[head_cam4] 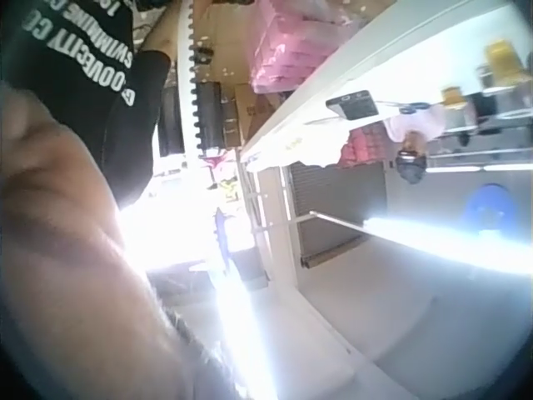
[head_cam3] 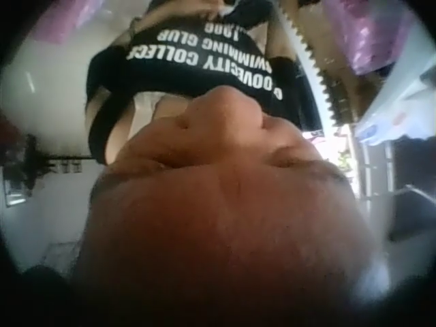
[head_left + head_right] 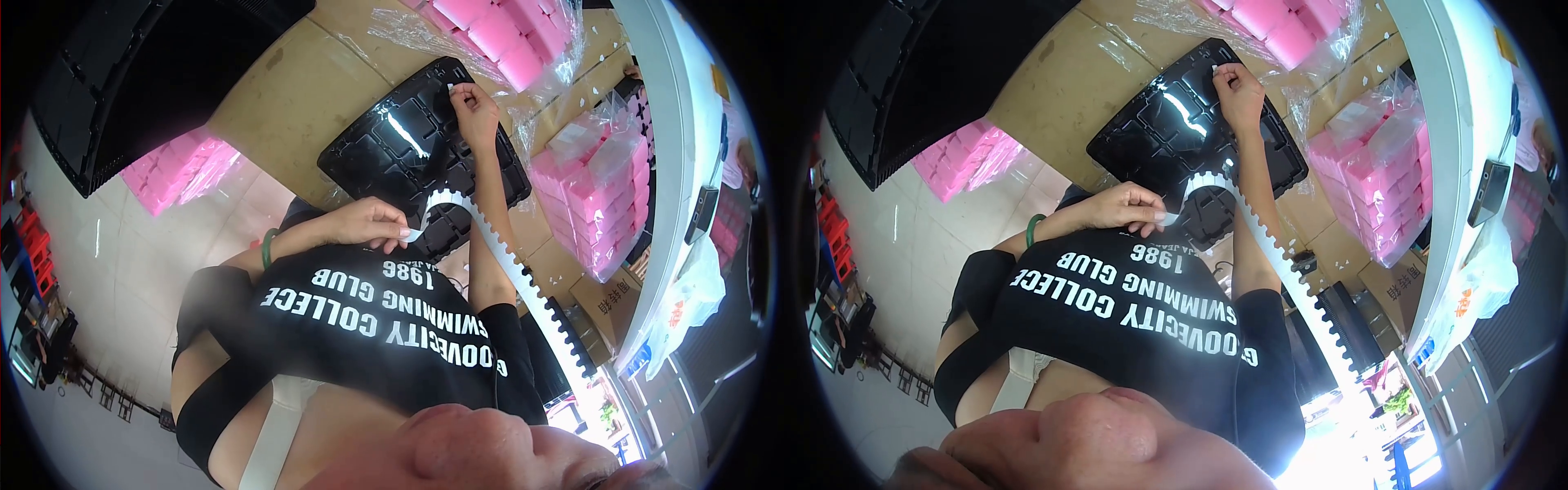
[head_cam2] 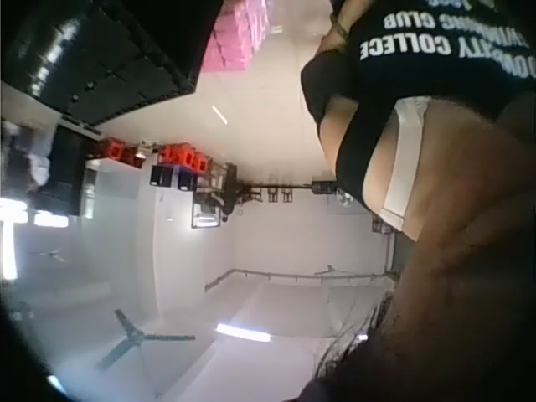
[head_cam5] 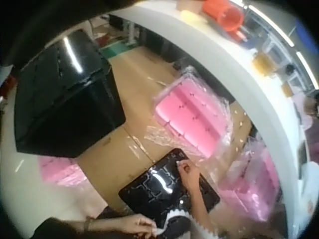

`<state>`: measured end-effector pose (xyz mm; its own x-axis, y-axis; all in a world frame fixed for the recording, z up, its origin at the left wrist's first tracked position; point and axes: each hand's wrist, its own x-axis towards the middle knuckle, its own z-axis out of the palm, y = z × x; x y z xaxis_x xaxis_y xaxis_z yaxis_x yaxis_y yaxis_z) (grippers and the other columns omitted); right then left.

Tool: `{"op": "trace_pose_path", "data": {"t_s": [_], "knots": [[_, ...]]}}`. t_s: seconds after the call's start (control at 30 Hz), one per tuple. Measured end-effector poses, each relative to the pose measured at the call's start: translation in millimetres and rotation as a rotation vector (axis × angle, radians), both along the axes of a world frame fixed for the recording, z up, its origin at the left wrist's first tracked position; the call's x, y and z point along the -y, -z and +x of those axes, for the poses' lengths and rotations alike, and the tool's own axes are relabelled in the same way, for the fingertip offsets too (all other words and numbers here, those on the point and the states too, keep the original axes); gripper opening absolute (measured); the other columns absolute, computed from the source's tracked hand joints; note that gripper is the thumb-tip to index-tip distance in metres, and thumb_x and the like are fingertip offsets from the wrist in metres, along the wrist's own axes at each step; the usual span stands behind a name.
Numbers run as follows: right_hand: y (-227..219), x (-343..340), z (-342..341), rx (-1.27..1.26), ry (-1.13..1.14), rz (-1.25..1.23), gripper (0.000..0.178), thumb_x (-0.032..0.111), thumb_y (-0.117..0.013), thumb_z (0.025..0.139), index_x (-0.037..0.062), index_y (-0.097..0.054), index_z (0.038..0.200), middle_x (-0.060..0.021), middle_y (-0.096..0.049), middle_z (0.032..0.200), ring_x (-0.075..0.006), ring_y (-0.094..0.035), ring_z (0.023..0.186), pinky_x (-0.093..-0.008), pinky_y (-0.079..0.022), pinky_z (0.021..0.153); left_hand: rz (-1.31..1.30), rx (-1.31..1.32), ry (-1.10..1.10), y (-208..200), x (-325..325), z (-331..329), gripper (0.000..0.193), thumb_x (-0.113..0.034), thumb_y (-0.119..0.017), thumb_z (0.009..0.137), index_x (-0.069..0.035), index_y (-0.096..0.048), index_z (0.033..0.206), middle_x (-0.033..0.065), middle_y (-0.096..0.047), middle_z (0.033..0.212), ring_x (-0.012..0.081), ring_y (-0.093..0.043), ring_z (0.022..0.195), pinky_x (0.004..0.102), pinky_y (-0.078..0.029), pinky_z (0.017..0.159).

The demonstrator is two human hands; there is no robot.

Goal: The person assembles small plastic components into a plastic tray by hand, then applies adhesive strips to the assembled components.

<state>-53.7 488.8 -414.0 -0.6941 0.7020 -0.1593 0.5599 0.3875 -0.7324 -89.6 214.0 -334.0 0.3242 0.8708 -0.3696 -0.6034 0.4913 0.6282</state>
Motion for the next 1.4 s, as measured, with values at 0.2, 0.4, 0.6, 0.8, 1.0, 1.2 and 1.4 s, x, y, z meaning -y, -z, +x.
{"op": "trace_pose_path", "data": {"t_s": [0.2, 0.4, 0.6, 0.8, 1.0, 1.2, 1.4], "knots": [[-2.8, -5.5, -7.6, 0.155, -0.068, 0.129, 0.011, 0.019, -0.067, 0.078, 0.0097, -0.068, 0.084, -0.0048, -0.066, 0.073, -0.0177, -0.062, 0.063, -0.0305, -0.048, 0.062, -0.015, -0.01, -0.027, 2.9, 2.1, 2.5, 0.029, -0.03, -0.056, 0.094, -0.003, -0.066, 0.088, -0.0009, -0.061, 0.066, 0.0029, -0.044, 0.052, 0.0189, -0.034, 0.05], [-2.2, 7.7, -11.0, 0.103, 0.067, 0.217, 0.011, 0.017, -0.066, 0.078, 0.0071, -0.068, 0.084, -0.0039, -0.065, 0.072, -0.015, -0.061, 0.062, -0.029, -0.048, 0.06, -0.002, -0.002, -0.048, 4.5, -1.4, 1.9, 0.028, -0.029, -0.056, 0.094, -0.003, -0.066, 0.087, -0.0011, -0.061, 0.066, 0.0029, -0.044, 0.052, 0.0189, -0.035, 0.05], [1.0, 8.5, -3.7, -0.138, 0.117, -0.188, 0.009, 0.008, -0.067, 0.079, 0.0023, -0.067, 0.085, 0.0024, -0.06, 0.069, -0.0037, -0.05, 0.059, -0.0197, -0.042, 0.056, -0.01, -0.013, -0.039, 8.2, -3.9, 1.5, 0.028, -0.029, -0.056, 0.094, -0.003, -0.066, 0.087, -0.0013, -0.06, 0.065, 0.0031, -0.044, 0.051, 0.019, -0.035, 0.05], [-9.5, 8.9, -1.7, -0.083, 0.055, -0.16, 0.007, 0.007, -0.067, 0.08, 0.0019, -0.066, 0.085, 0.003, -0.059, 0.069, -0.0025, -0.048, 0.059, -0.0184, -0.04, 0.055, 0.015, -0.056, -0.02, 8.7, -6.9, 0.4, 0.029, -0.029, -0.056, 0.094, -0.003, -0.066, 0.087, -0.0016, -0.06, 0.064, 0.0038, -0.044, 0.051, 0.02, -0.035, 0.049], [-30.2, 32.5, 72.9, -0.119, 0.119, -0.209, 0.007, 0.007, -0.067, 0.083, 0.0024, -0.062, 0.084, 0.0045, -0.055, 0.068, -0.0017, -0.048, 0.061, -0.0186, -0.039, 0.055, 0.009, -0.162, 0.009, 5.0, -6.9, -8.3, 0.027, -0.03, -0.057, 0.094, -0.005, -0.069, 0.093, -0.0024, -0.056, 0.058, 0.0038, -0.046, 0.051, 0.0206, -0.035, 0.049], [-76.3, 80.8, 295.4, -0.172, 0.478, -0.34, 0.007, 0.007, -0.061, 0.085, 0.0012, -0.06, 0.087, -0.0001, -0.057, 0.077, -0.0082, -0.052, 0.065, -0.0232, -0.044, 0.06, -0.058, -0.178, 0.001, 9.3, -13.2, 6.4, 0.026, -0.024, -0.061, 0.092, -0.002, -0.069, 0.104, -0.0032, -0.051, 0.054, 0.0037, -0.044, 0.046, 0.0213, -0.033, 0.045], [-113.0, 153.5, 432.7, 1.354, 0.325, 0.185, 0.022, 0.023, -0.065, 0.079, 0.0089, -0.071, 0.095, -0.0146, -0.07, 0.088, -0.0229, -0.068, 0.088, -0.0334, -0.052, 0.078, -0.08, -0.09, -0.049, -1.5, -18.6, 23.5, 0.025, -0.021, -0.059, 0.094, -0.001, -0.067, 0.106, -0.0049, -0.049, 0.057, 0.002, -0.039, 0.046, 0.0199, -0.029, 0.044]]}}
